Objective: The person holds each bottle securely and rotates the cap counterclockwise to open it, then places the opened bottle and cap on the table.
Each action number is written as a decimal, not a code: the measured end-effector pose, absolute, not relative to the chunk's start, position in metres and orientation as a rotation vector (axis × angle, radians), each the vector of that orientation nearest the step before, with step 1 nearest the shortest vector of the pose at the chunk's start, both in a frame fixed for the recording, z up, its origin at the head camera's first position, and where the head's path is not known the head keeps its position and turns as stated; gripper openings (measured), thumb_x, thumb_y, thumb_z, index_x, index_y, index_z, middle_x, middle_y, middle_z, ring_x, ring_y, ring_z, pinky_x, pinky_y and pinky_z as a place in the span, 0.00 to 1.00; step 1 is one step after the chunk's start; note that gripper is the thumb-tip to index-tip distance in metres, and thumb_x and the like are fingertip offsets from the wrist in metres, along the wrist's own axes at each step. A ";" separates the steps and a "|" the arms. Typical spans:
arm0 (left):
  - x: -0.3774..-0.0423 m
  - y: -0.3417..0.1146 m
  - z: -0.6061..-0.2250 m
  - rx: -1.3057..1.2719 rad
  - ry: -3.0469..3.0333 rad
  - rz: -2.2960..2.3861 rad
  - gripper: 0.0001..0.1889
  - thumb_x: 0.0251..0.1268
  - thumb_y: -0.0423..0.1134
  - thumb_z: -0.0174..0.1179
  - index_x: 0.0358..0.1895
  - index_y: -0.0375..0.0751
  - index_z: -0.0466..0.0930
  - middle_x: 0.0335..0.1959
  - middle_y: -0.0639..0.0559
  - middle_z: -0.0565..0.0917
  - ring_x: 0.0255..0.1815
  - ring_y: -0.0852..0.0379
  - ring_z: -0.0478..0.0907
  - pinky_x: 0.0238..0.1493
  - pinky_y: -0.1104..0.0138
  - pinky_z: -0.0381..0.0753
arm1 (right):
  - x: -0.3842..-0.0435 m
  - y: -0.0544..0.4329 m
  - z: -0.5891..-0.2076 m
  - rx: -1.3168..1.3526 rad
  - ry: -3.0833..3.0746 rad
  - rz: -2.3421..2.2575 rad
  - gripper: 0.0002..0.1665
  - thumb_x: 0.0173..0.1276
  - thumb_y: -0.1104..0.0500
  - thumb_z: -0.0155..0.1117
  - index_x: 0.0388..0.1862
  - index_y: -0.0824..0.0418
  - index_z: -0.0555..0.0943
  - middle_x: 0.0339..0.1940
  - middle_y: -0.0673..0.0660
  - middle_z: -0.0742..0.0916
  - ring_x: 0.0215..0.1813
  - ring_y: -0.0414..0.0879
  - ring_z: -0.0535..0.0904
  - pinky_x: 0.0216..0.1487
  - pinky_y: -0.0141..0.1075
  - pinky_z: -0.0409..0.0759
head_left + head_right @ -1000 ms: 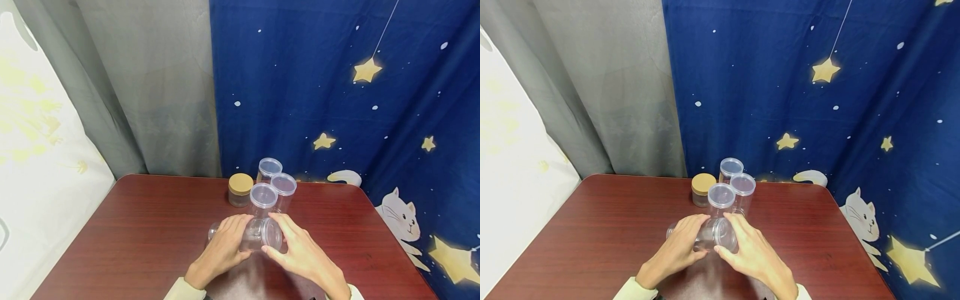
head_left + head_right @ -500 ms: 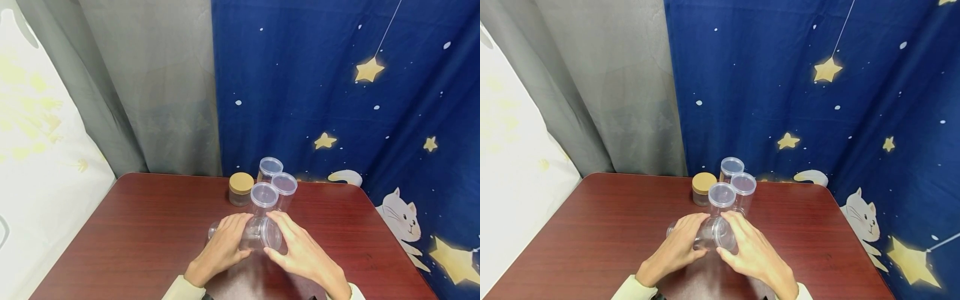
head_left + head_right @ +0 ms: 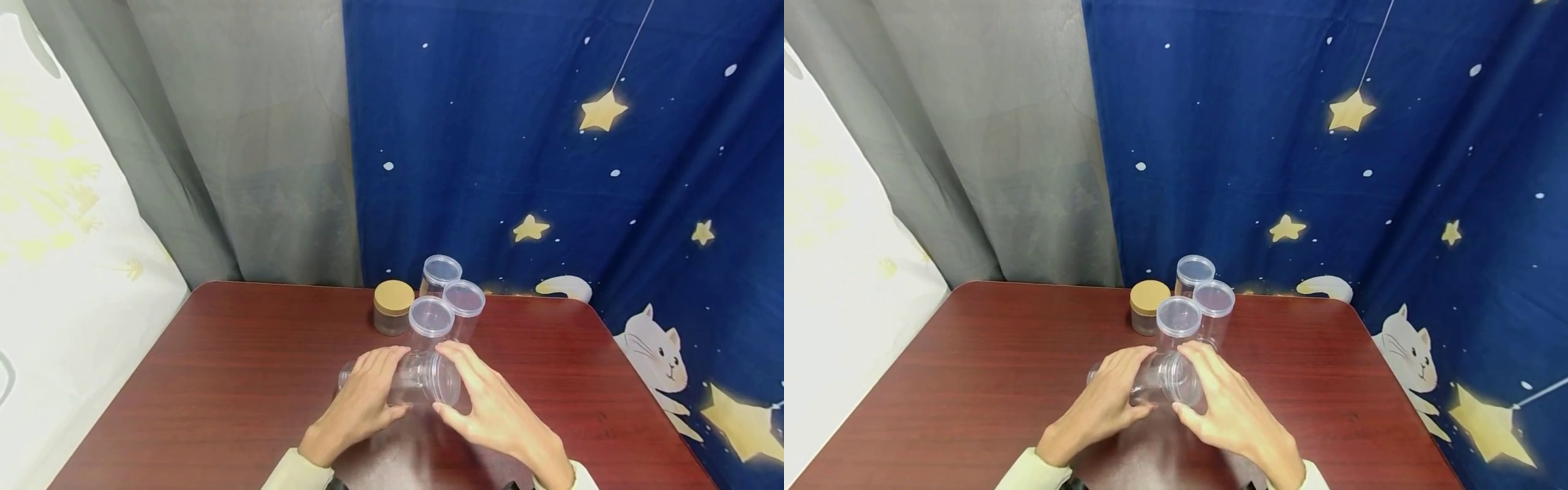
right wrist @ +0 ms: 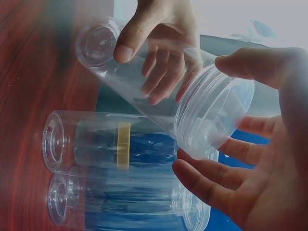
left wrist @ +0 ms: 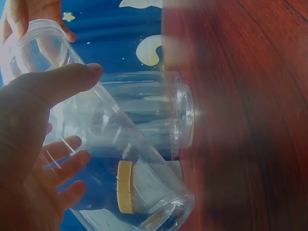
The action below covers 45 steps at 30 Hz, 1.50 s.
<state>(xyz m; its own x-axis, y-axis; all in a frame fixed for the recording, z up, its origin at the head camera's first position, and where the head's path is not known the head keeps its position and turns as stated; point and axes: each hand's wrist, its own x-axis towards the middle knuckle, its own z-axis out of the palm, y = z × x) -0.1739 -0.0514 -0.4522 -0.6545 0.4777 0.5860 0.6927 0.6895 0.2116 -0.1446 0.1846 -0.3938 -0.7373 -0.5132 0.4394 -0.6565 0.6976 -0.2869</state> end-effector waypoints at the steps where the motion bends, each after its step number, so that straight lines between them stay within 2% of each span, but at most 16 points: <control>1: -0.174 -0.052 -0.452 -0.897 -2.409 -0.586 0.47 0.37 0.49 0.81 0.65 0.39 0.69 0.58 0.49 0.78 0.60 0.52 0.74 0.62 0.54 0.73 | -0.145 0.185 -0.394 0.922 -2.580 0.619 0.44 0.56 0.46 0.74 0.70 0.52 0.68 0.67 0.48 0.74 0.65 0.43 0.75 0.60 0.44 0.79; 11: -0.178 -0.064 -0.449 -0.820 -2.427 -0.661 0.47 0.38 0.48 0.80 0.66 0.38 0.69 0.59 0.48 0.78 0.61 0.51 0.74 0.63 0.52 0.72 | -0.146 0.188 -0.397 0.893 -2.581 0.657 0.45 0.56 0.46 0.75 0.71 0.53 0.67 0.67 0.48 0.74 0.59 0.43 0.79 0.54 0.43 0.82; 21: -0.183 -0.077 -0.451 -0.752 -2.457 -0.740 0.46 0.37 0.47 0.81 0.65 0.39 0.70 0.57 0.47 0.79 0.57 0.49 0.76 0.60 0.49 0.73 | -0.144 0.189 -0.399 0.814 -2.617 0.641 0.47 0.54 0.45 0.76 0.70 0.55 0.67 0.66 0.48 0.77 0.55 0.43 0.81 0.53 0.42 0.82; 31: -0.192 -0.093 -0.451 -0.692 -2.426 -0.795 0.46 0.36 0.44 0.81 0.64 0.37 0.70 0.56 0.45 0.79 0.57 0.47 0.77 0.58 0.47 0.75 | -0.144 0.193 -0.403 0.700 -2.709 0.628 0.46 0.52 0.44 0.78 0.67 0.54 0.69 0.59 0.49 0.81 0.56 0.44 0.81 0.56 0.45 0.80; 39: -0.199 -0.107 -0.456 -0.561 -2.465 -0.923 0.47 0.39 0.44 0.81 0.66 0.37 0.65 0.56 0.42 0.78 0.58 0.45 0.75 0.59 0.44 0.71 | -0.148 0.198 -0.407 0.661 -2.737 0.631 0.45 0.51 0.42 0.78 0.65 0.54 0.71 0.58 0.48 0.82 0.57 0.47 0.80 0.58 0.48 0.78; 45: -0.206 -0.120 -0.457 -0.478 -2.463 -1.008 0.48 0.40 0.42 0.81 0.67 0.37 0.64 0.59 0.42 0.77 0.59 0.45 0.74 0.59 0.43 0.68 | -0.153 0.204 -0.413 0.610 -2.758 0.693 0.46 0.51 0.44 0.79 0.66 0.55 0.70 0.58 0.51 0.82 0.57 0.49 0.80 0.58 0.50 0.79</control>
<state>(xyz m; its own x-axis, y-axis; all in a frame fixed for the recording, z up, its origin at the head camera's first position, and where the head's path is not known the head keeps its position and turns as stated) -0.2058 -0.1198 -0.4574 -0.8462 0.1485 0.5118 0.4647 0.6758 0.5722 -0.1525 0.2039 -0.4127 -0.8861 -0.3371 0.3182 -0.4474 0.8013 -0.3972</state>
